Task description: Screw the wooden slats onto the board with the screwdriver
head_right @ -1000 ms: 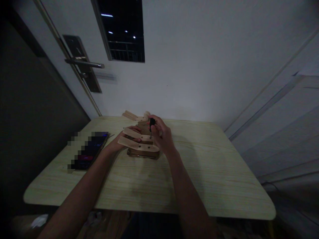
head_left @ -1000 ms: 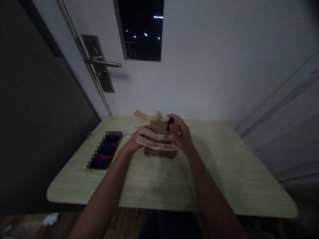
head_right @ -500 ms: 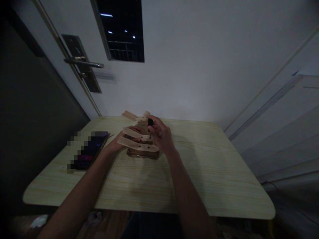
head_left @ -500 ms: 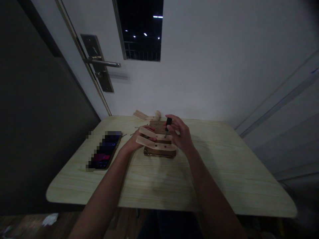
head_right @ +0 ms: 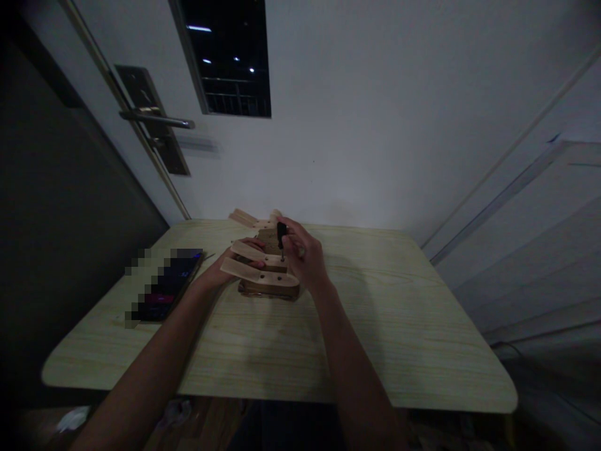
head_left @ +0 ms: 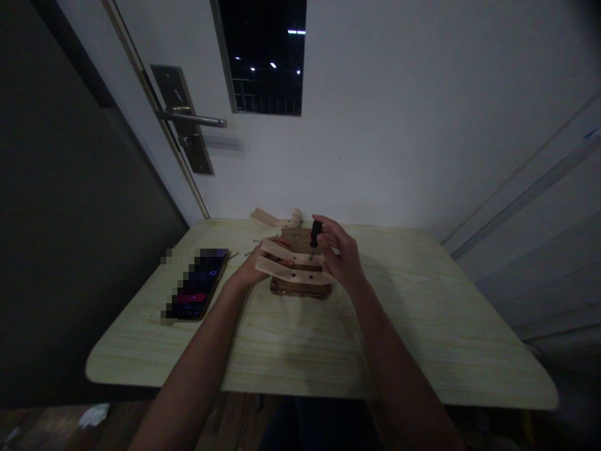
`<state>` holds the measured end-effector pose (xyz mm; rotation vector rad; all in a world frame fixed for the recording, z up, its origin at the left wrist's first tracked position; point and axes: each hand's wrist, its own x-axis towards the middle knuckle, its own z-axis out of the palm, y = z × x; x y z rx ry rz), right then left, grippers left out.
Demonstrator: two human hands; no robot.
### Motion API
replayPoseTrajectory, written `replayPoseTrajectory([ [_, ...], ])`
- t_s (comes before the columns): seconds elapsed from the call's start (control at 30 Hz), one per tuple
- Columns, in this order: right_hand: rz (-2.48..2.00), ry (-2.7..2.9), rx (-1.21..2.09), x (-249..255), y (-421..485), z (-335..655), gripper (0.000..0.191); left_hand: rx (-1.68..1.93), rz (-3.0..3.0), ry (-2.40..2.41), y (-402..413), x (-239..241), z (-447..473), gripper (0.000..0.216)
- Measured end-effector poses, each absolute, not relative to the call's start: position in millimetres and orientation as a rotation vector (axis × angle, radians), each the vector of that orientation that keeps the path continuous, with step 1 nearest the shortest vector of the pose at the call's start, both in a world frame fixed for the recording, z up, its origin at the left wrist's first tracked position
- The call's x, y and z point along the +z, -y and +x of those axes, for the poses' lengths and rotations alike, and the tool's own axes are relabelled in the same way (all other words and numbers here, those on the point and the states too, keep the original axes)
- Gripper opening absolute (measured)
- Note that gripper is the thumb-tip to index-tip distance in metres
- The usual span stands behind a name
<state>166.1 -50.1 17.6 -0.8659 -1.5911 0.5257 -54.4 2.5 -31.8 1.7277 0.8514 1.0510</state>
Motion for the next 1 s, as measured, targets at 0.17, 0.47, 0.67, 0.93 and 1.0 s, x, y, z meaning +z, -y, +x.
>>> replayPoseTrajectory([
  [0.17, -0.894, 1.603, 0.442, 15.8, 47.4, 167.3, 0.036, 1.057, 1.743, -0.879, 0.6, -28.2, -54.7, 0.058],
  [0.47, -0.911, 1.601, 0.395, 18.2, 47.2, 168.8, 0.032, 1.008, 1.73, -0.81, 2.3, -23.0, -52.4, 0.055],
  [0.67, -0.844, 1.585, 0.493, 19.5, 48.4, 171.4, 0.033, 1.105, 1.857, -0.813, -0.1, -25.4, -54.3, 0.045],
  [0.93, -0.912, 1.557, 0.42, 21.1, 48.1, 170.1, 0.033, 1.089, 1.976, -0.816, -4.7, -30.2, -56.5, 0.04],
  [1.0, -0.919, 1.563, 0.397, 20.6, 47.6, 170.2, 0.032, 1.087, 1.989, -0.829, -4.8, -29.8, -56.3, 0.039],
])
